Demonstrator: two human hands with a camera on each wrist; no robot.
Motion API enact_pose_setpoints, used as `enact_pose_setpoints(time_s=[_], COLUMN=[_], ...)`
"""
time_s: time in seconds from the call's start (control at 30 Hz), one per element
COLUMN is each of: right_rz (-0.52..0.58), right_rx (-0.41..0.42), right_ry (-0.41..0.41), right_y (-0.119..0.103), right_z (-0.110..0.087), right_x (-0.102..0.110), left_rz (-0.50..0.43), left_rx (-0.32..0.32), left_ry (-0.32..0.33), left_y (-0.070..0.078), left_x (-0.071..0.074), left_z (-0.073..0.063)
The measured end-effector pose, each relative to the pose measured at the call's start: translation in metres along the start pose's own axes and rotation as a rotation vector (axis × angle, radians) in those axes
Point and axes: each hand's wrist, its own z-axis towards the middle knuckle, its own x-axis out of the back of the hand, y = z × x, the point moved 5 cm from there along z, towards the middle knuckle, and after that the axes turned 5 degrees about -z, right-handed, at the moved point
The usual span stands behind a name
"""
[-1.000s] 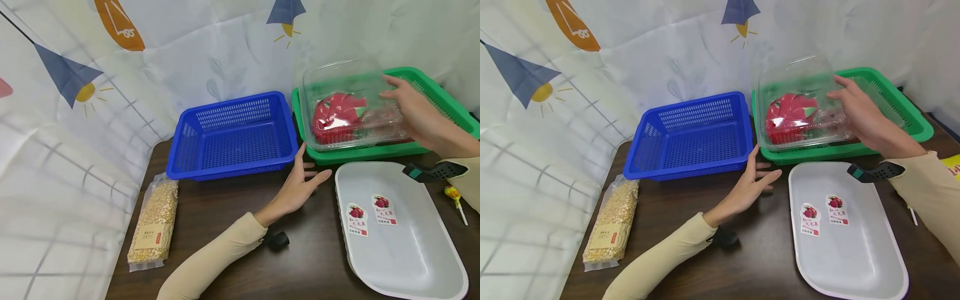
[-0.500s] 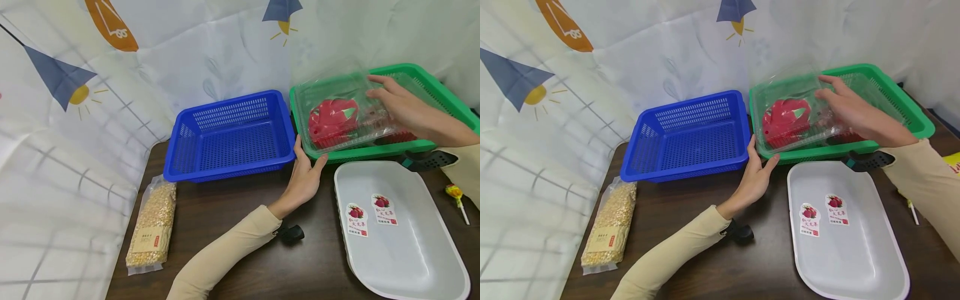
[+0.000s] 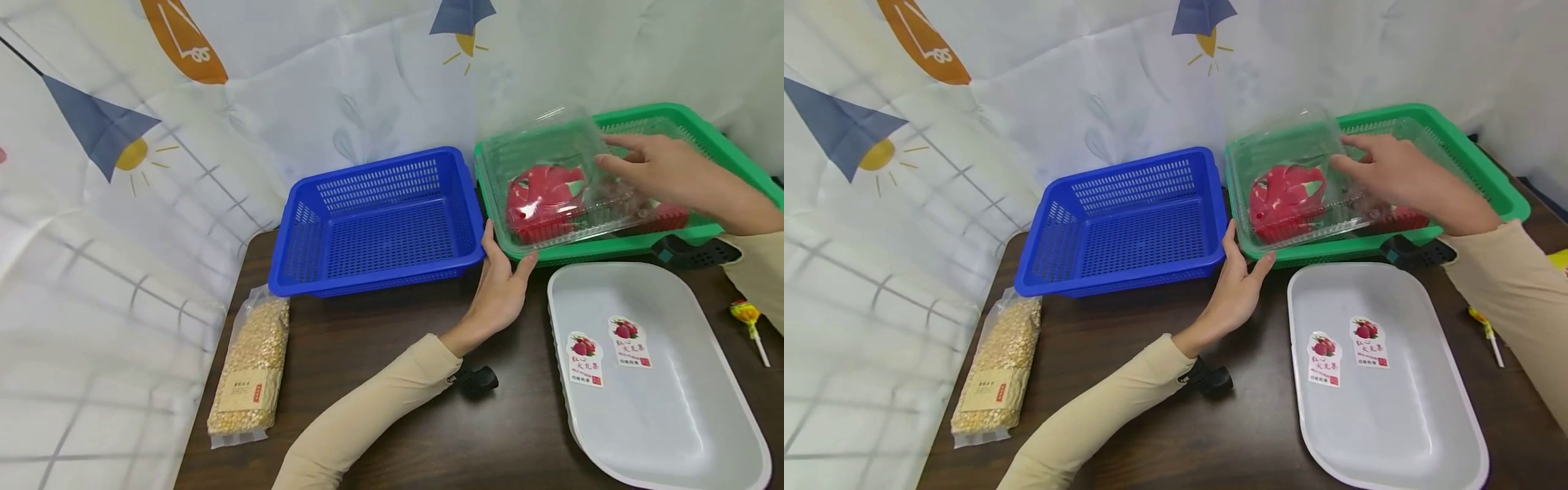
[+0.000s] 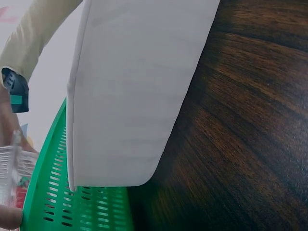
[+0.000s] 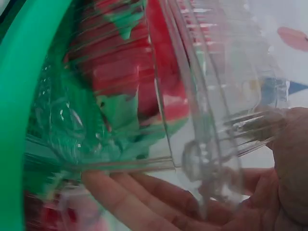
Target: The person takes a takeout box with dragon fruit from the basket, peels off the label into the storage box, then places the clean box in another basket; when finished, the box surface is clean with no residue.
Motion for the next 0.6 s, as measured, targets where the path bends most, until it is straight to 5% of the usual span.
enact_pose_setpoints(time_s=[0.33, 0.47, 0.6], right_rz=[-0.001, 0.045, 0.071], right_rx=[-0.014, -0.008, 0.025], right_ry=[-0.009, 0.027, 0.154], right_y=[0.01, 0.011, 0.006], right_z=[0.001, -0.006, -0.016], right_x=[-0.012, -0.014, -0.016], left_rz=[-0.001, 0.024, 0.161], left_rx=[0.039, 0.126, 0.212], left_ry=[-0.031, -0.105, -0.244], left_y=[-0.002, -0.003, 0.006], left_x=[-0.002, -0.001, 0.015], left_z=[-0.003, -0.017, -0.038])
